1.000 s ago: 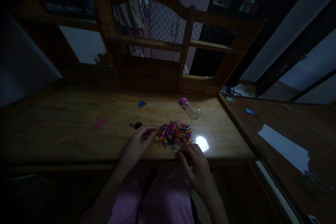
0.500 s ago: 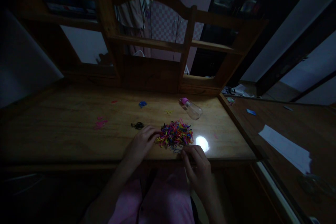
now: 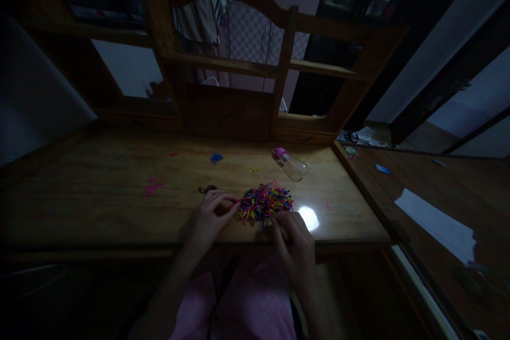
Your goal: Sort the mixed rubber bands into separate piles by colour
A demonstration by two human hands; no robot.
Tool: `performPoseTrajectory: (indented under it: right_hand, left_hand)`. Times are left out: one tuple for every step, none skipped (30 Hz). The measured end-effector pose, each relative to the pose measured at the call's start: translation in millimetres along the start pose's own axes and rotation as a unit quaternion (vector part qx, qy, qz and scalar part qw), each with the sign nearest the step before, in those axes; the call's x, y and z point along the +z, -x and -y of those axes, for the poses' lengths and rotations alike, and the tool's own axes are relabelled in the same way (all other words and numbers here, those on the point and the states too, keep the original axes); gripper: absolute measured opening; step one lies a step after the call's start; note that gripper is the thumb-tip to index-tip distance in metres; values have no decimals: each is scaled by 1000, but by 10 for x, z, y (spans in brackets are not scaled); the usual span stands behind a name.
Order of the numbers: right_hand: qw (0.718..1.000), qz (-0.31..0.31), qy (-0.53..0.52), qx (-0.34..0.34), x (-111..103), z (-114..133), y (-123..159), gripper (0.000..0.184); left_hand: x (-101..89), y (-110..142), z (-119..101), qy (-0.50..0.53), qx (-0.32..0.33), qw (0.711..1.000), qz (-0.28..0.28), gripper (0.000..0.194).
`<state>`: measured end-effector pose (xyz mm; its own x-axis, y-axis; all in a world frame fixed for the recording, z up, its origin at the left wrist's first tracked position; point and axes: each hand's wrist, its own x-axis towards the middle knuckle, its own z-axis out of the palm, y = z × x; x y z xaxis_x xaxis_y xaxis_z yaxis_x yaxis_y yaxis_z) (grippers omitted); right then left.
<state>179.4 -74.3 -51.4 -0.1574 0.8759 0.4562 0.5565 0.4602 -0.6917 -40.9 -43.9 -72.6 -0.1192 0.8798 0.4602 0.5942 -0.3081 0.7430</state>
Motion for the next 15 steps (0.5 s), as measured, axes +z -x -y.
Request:
performPoseTrajectory:
  right_hand:
    - [1000, 1, 0, -3, 7, 4, -10, 11]
    - [1000, 3, -1, -5, 15, 7, -19, 12]
    - [1000, 5, -2, -7, 23, 9, -29, 12]
    - [1000, 7, -2, -9, 31, 10, -38, 13]
    - [1000, 10, -2, -11, 39, 10, -47, 13]
    - [1000, 12, -1, -13, 48, 11, -56, 13]
    - [1000, 14, 0, -16, 58, 11, -65, 14]
    - [1000, 15, 1, -19, 69, 12, -74, 14]
    - [1000, 16, 1, -21, 80, 14, -83, 15]
    - [1000, 16, 1, -22, 93, 18, -92, 15]
    - [1000, 15, 1, -23, 108, 24, -102, 15]
    - [1000, 14, 2, -24, 123, 31, -112, 15]
    - [1000, 13, 4, -28, 140, 40, -124, 15]
    - [999, 11, 7, -33, 157, 50, -136, 14]
    - [999, 10, 10, -39, 174, 61, -148, 15]
  left_hand:
    - [-4, 9, 6, 14, -14, 1000, -6, 4]
    - [-9, 18, 11, 29, -30, 999, -5, 5]
    - [-14, 27, 13, 46, -49, 998, 0, 6]
    - [-21, 34, 14, 65, -69, 995, 8, 7]
    - [-27, 40, 13, 86, -88, 992, 16, 9]
    - [-32, 44, 12, 108, -104, 988, 24, 10]
    - [-36, 45, 12, 129, -116, 984, 30, 10]
    - [-38, 45, 14, 148, -123, 981, 34, 10]
    - [-38, 43, 19, 164, -126, 978, 37, 10]
    - [-36, 41, 26, 178, -130, 975, 38, 9]
    - [-33, 38, 35, 189, -134, 972, 40, 9]
    - [-30, 36, 45, 199, -139, 969, 40, 10]
    - [-26, 33, 55, 210, -144, 966, 40, 10]
    - [-24, 30, 64, 222, -149, 963, 39, 12]
    - [-23, 27, 71, 234, -154, 959, 38, 14]
